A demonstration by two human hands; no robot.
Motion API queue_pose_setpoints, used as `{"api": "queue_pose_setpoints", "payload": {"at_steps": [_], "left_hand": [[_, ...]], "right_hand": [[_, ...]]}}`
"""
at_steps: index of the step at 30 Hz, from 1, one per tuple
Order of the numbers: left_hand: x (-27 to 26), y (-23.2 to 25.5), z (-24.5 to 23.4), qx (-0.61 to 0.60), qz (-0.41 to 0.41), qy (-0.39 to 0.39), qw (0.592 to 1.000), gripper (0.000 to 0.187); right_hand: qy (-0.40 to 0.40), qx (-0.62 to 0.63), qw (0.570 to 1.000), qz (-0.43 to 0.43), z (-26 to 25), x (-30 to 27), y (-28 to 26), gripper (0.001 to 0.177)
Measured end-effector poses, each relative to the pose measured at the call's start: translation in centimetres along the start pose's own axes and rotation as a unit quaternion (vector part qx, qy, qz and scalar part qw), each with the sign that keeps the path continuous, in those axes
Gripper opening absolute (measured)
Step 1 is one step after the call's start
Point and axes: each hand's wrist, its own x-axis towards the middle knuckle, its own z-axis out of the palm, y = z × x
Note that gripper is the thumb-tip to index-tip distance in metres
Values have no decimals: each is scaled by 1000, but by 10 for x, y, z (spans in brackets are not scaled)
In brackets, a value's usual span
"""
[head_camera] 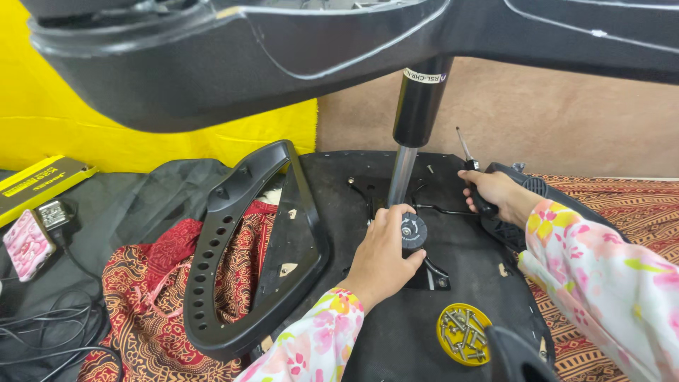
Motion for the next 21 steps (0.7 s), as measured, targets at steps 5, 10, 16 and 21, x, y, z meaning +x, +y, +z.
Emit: {"api": "queue_pose_setpoints", "payload": {"at_steps": [5,10,16,21], "left_hand": [[-1,-4,3,10,16,13,1000,64],[-4,-3,4,16,25,21,999,66],[-5,-4,5,20,40,32,998,65],[-7,-6,6,21,47,32,998,66]], "right_hand": [[8,-114,991,-71,-1,47,7,27],[31,-213,969,-124,5,99,13,25],[82,-351,921,-147,23,152,16,26],[58,-375,906,-189,42,190,21,29]]}}
